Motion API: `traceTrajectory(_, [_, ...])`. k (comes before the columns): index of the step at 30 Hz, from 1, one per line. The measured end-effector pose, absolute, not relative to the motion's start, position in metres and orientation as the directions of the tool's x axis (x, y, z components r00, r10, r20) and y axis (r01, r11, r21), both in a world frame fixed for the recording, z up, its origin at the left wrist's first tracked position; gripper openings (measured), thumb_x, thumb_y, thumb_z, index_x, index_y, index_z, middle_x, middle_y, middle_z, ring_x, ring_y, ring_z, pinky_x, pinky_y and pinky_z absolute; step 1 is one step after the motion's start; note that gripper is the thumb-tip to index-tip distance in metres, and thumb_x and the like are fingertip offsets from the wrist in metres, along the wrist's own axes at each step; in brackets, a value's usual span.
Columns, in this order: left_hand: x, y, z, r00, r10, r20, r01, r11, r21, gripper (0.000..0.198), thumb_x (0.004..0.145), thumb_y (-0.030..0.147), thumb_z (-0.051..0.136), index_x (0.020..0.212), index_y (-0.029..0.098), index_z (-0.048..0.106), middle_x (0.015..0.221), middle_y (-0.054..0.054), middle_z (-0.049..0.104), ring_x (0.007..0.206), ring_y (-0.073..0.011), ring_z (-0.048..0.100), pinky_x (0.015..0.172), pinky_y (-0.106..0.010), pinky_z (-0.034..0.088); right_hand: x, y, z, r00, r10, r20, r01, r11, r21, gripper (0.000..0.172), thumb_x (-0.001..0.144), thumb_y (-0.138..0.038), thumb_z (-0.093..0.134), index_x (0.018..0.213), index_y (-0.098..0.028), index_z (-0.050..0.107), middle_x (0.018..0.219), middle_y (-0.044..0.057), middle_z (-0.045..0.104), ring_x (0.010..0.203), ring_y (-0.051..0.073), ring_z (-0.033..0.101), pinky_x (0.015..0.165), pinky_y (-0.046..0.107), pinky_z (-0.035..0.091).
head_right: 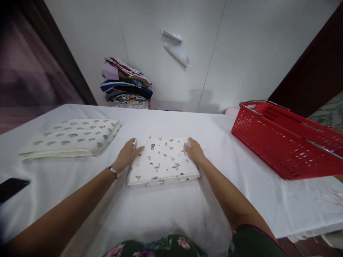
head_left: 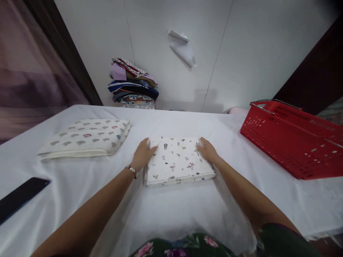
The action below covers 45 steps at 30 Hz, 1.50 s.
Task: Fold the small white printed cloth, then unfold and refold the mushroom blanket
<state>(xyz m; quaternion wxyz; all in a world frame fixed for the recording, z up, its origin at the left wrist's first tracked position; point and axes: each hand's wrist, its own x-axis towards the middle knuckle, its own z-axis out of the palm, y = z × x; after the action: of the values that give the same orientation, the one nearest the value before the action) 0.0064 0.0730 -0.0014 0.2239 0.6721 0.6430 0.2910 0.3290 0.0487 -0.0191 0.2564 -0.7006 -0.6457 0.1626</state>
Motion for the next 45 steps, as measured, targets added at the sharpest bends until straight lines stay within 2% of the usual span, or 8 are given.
traceTrajectory(3, [0.006,0.045,0.001,0.229,0.932,0.282,0.813,-0.342,0.472,0.065,0.081,0.050,0.045,0.134,0.013,0.035,0.144,-0.015,0.030,0.133,-0.0284,0.026,0.108,-0.045,0.023,0.323,0.021,-0.019,-0.074,0.985,0.155,0.891,0.135,-0.434,0.058,0.085,-0.044,0.044,0.136,-0.018,0.036,0.144,0.012,0.030,0.134,0.026,0.023,0.107,0.045,0.023])
traceTrajectory(8, [0.008,0.025,-0.008,0.420,0.905,0.066,0.841,-0.416,0.347,0.056,0.087,0.052,0.032,0.133,0.021,0.038,0.146,-0.007,0.029,0.136,-0.0269,0.016,0.107,-0.054,0.017,0.314,-0.006,-0.016,-0.185,0.982,0.041,0.905,0.186,-0.381,0.052,0.087,-0.051,0.039,0.131,-0.023,0.044,0.148,0.007,0.022,0.137,0.029,0.011,0.105,0.054,0.021])
traceTrajectory(12, [0.002,0.026,-0.013,0.415,0.907,0.068,0.840,-0.411,0.355,0.055,0.088,0.053,0.030,0.131,0.021,0.041,0.145,-0.007,0.031,0.136,-0.0277,0.018,0.105,-0.055,0.021,0.324,-0.010,-0.017,-0.115,0.982,0.148,0.833,0.177,-0.525,0.048,0.086,-0.044,0.044,0.126,-0.020,0.051,0.142,0.010,0.034,0.134,0.028,0.022,0.106,0.048,0.027])
traceTrajectory(18, [-0.013,-0.007,-0.008,0.548,0.769,0.329,0.719,-0.634,0.284,0.049,0.084,0.050,0.045,0.123,0.021,0.049,0.136,-0.009,0.044,0.130,-0.0262,0.032,0.103,-0.049,0.031,0.357,-0.045,-0.021,0.085,0.942,0.326,0.667,0.189,-0.721,0.029,0.081,-0.029,0.049,0.104,-0.022,0.065,0.114,0.007,0.062,0.107,0.022,0.057,0.092,0.039,0.045])
traceTrajectory(22, [-0.022,-0.024,-0.014,0.691,0.615,0.380,0.606,-0.779,0.161,0.044,0.082,0.043,0.052,0.120,0.021,0.052,0.133,-0.011,0.048,0.125,-0.0264,0.040,0.101,-0.047,0.035,0.369,-0.068,-0.023,0.038,0.947,0.319,0.628,0.226,-0.745,0.032,0.078,-0.018,0.049,0.106,-0.023,0.063,0.112,0.006,0.062,0.104,0.020,0.058,0.087,0.037,0.049])
traceTrajectory(31, [-0.030,-0.023,-0.024,0.713,0.565,0.415,0.598,-0.799,0.061,0.035,0.086,0.036,0.047,0.118,0.021,0.054,0.123,-0.008,0.057,0.117,-0.0231,0.049,0.098,-0.043,0.038,0.364,-0.083,-0.026,-0.306,0.890,0.339,0.742,0.446,-0.502,0.055,0.079,-0.012,0.052,0.130,-0.031,0.044,0.142,0.003,0.034,0.127,0.022,0.037,0.100,0.043,0.040])
traceTrajectory(38, [-0.029,-0.028,-0.026,0.709,0.575,0.408,0.623,-0.782,0.020,0.034,0.088,0.032,0.043,0.119,0.021,0.052,0.125,-0.007,0.056,0.119,-0.0211,0.048,0.101,-0.043,0.034,0.360,-0.078,-0.023,-0.308,0.838,0.450,0.795,0.486,-0.362,0.045,0.087,-0.014,0.045,0.130,-0.028,0.045,0.133,0.004,0.047,0.123,0.020,0.042,0.101,0.043,0.039])
traceTrajectory(45, [-0.031,-0.033,-0.025,0.713,0.575,0.401,0.642,-0.765,-0.043,0.032,0.090,0.029,0.041,0.119,0.022,0.053,0.126,-0.005,0.056,0.121,-0.0203,0.047,0.102,-0.044,0.032,0.362,-0.077,-0.036,-0.338,0.842,0.420,0.825,0.480,-0.299,0.038,0.086,-0.018,0.048,0.123,-0.026,0.053,0.128,0.005,0.053,0.121,0.022,0.046,0.098,0.043,0.043])
